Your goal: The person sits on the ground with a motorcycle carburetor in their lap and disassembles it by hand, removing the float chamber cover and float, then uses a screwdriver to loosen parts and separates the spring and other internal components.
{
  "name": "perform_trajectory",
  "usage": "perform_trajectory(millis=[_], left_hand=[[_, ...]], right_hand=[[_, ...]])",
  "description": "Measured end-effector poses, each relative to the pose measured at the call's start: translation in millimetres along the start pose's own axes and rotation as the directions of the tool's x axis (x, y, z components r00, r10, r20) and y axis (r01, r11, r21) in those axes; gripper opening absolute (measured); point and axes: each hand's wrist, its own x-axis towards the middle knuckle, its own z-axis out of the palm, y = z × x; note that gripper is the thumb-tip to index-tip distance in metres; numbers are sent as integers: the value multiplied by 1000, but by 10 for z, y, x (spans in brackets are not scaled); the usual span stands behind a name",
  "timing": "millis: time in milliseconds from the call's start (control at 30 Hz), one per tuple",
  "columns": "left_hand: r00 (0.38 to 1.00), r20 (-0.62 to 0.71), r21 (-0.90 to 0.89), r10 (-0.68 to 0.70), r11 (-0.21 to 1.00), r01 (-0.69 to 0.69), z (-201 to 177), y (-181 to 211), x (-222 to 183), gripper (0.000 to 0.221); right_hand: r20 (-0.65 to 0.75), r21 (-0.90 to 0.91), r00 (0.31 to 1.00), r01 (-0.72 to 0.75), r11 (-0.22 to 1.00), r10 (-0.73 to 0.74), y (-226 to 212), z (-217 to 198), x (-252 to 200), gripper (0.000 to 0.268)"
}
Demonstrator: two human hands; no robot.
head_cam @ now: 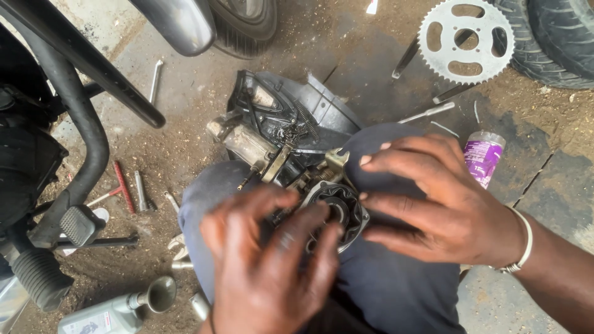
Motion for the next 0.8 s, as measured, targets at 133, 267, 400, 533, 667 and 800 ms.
perform_trajectory(millis=[133,267,400,533,667,800], left_hand=[[998,39,-22,-49,998,50,-54,-100,269,26],[982,188,-121,23,993,0,3,-161,418,28],[953,286,-141,101,988,-63,9,-176,499,28],[942,306,-149,139,984,-97,3,-155,564,34],[926,360,-150,117,986,-66,22,-143,606,26],[914,385,-134,129,987,-83,33,-156,633,27]], right_hand=[[18,-5,998,-59,998,59,-66,-49,67,55],[43,-85,999,-14,996,17,-88,-54,78,59],[72,-124,997,3,992,6,-114,-89,115,56],[66,-126,998,15,992,-7,-92,-72,101,60],[73,-92,996,-45,995,52,-91,-80,128,67],[99,-82,993,-63,995,71,-97,-73,152,69]])
